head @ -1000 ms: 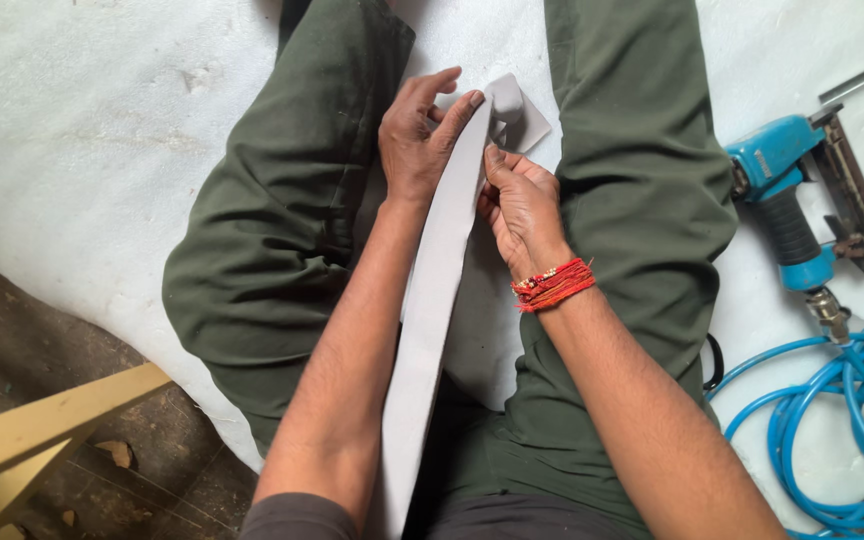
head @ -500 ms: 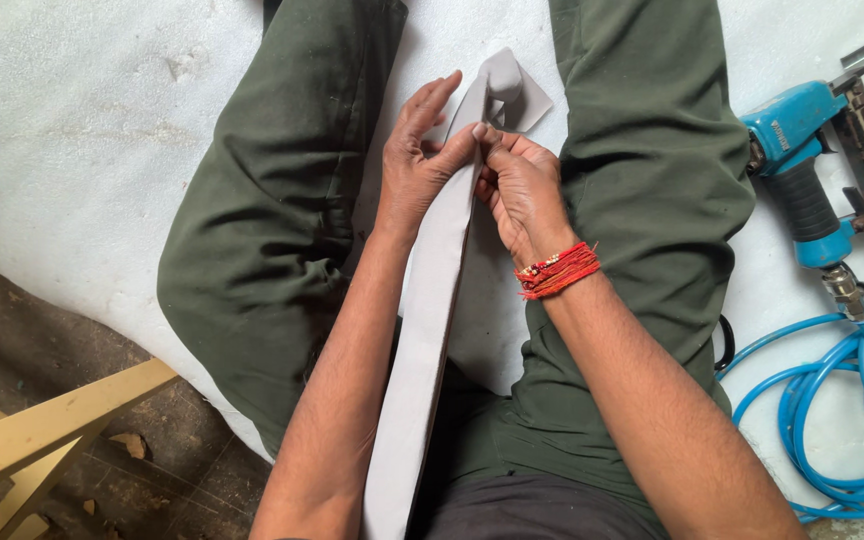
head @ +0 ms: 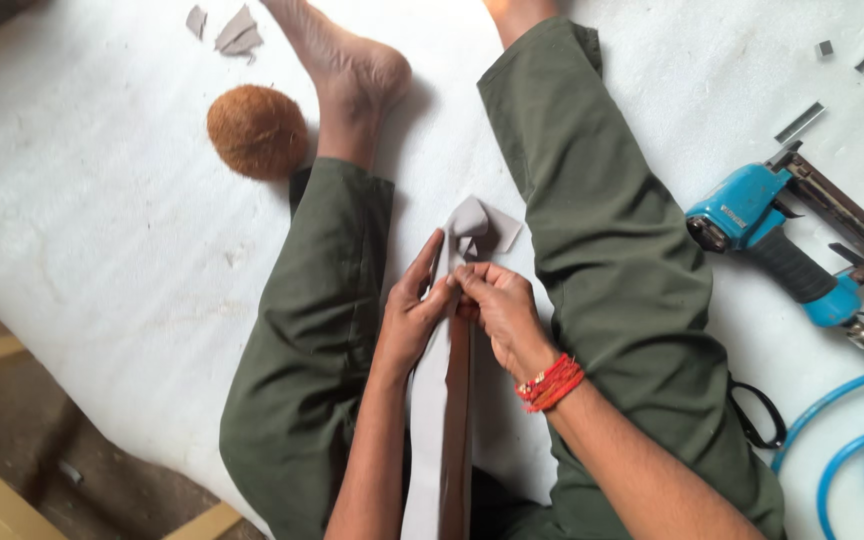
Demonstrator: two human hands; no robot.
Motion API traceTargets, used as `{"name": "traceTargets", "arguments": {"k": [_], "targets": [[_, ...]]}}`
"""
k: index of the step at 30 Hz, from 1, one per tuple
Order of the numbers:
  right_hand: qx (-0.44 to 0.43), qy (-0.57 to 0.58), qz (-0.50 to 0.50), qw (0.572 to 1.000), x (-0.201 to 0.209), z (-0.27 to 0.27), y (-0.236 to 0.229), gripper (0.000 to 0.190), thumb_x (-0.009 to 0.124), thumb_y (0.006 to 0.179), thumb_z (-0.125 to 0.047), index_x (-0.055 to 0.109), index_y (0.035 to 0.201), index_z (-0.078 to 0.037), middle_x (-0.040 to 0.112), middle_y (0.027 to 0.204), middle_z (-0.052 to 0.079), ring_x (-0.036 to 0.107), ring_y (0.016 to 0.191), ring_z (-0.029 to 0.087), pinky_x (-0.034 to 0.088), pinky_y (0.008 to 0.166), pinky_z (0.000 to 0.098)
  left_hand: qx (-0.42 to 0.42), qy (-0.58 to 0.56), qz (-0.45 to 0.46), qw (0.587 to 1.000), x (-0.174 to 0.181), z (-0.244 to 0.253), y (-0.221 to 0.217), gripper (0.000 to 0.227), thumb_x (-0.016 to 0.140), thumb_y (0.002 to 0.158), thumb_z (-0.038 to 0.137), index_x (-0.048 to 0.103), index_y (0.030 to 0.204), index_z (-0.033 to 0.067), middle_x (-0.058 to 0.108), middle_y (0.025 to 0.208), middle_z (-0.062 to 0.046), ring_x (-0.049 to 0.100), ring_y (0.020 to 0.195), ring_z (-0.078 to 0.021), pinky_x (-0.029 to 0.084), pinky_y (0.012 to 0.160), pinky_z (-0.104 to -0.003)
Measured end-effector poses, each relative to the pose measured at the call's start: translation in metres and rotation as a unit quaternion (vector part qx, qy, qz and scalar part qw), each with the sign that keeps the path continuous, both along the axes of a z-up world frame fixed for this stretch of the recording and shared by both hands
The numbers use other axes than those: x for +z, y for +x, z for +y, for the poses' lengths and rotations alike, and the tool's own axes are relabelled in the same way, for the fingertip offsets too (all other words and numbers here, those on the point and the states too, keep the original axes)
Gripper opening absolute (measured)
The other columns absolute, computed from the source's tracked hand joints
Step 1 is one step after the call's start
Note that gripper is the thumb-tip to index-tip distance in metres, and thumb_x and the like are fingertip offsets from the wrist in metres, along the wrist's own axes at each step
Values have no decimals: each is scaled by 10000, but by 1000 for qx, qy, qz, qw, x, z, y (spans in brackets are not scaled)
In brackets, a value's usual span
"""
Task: The person wraps a long, narrow wooden piece with gray fabric, folding the edges and securing them with a pneumatic staple gun. They repeatedly adjust the fabric and drive staples along the length of the piece.
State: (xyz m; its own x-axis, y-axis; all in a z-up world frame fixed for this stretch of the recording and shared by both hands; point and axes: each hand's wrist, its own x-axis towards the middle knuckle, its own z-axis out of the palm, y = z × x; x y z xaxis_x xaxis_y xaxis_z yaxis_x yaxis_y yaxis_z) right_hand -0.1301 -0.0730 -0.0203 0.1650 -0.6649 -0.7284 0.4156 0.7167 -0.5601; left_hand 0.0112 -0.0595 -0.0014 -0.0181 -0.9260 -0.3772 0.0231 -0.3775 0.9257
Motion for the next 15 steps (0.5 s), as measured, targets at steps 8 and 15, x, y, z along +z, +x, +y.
{"name": "traceTargets", "arguments": {"k": [8, 15], "targets": [[49, 50, -46, 996, -4, -1, -14, 219, 737, 928, -264, 721, 888, -49, 651, 735, -11, 589, 634, 86, 515, 612, 246, 26, 39, 44, 998, -10, -2, 0, 692, 664, 944, 147, 422, 1590, 85, 638, 1094, -32, 540, 853, -70, 507, 809, -231], [57, 74, -103, 990, -16, -1, -19, 187, 728, 931, -244, 725, 910, -59, 638, 737, -28, 580, 626, 68, 515, 599, 235, 26, 44, 44, 998, -14, -3, -1, 704, 656, 929, 154, 392, 1577, 79, 570, 1477, -133, 608, 1061, -91, 492, 1034, -296]]}}
